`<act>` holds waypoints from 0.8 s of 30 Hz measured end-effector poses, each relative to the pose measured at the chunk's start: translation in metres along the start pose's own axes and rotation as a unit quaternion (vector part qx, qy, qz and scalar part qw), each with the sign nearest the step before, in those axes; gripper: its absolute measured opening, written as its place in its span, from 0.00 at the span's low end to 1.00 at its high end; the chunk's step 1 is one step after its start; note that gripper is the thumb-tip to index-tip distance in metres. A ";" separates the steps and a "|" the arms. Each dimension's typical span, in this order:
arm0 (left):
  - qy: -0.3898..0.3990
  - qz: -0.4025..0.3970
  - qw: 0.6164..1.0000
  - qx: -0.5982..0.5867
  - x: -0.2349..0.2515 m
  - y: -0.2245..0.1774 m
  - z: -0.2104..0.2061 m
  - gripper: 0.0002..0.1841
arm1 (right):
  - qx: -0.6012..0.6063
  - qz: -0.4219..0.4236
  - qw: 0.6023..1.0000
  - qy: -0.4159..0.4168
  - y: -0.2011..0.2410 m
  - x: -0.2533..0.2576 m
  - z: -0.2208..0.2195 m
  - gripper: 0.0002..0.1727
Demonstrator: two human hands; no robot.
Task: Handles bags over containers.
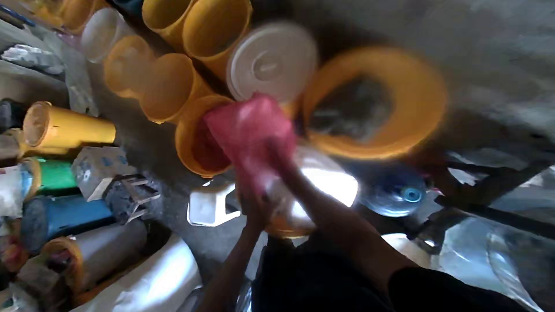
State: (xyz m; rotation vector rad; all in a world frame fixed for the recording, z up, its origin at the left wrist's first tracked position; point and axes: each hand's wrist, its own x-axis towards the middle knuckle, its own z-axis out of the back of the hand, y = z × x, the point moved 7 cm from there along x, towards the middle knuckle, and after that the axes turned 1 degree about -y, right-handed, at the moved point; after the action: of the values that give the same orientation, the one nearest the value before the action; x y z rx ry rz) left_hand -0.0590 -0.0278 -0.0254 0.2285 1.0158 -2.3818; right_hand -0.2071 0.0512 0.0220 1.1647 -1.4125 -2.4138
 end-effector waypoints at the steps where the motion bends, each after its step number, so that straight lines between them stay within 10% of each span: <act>1: 0.004 0.041 0.999 -0.009 0.009 -0.007 -0.001 0.55 | 0.002 -0.031 0.998 0.048 0.006 -0.015 -0.013 0.21; 5: 0.069 0.203 0.975 -0.067 -0.003 -0.013 -0.012 0.22 | -0.029 0.068 0.989 0.128 -0.015 -0.040 -0.062 0.21; 6: 0.073 0.222 0.971 -0.044 -0.009 -0.011 -0.014 0.20 | -0.036 0.179 0.978 0.097 -0.046 -0.038 -0.072 0.21; 11: 0.092 0.231 0.969 0.014 -0.006 -0.014 -0.020 0.22 | -0.050 0.190 0.980 -0.001 -0.112 -0.093 -0.010 0.28; 14: 0.166 0.176 0.960 0.142 0.011 -0.034 -0.022 0.23 | 0.086 -0.068 0.975 -0.195 -0.240 -0.121 0.068 0.32; 17: 0.145 0.086 0.959 0.227 0.008 -0.067 -0.025 0.22 | 0.227 -0.231 0.923 -0.208 -0.345 -0.105 0.049 0.33; 20: 0.016 0.078 0.997 0.006 -0.003 -0.084 -0.023 0.18 | 0.394 -0.296 0.850 -0.187 -0.356 -0.088 -0.002 0.31; 24: -0.099 0.228 0.861 -0.443 -0.003 -0.067 -0.018 0.09 | 0.486 -0.270 0.795 -0.242 -0.337 -0.100 -0.008 0.23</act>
State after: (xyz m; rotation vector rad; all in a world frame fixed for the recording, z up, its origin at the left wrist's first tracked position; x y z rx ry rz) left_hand -0.0936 0.0246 0.0038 -0.1141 1.6144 -1.3048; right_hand -0.0413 0.2790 -0.1884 1.2376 -3.1114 -2.3990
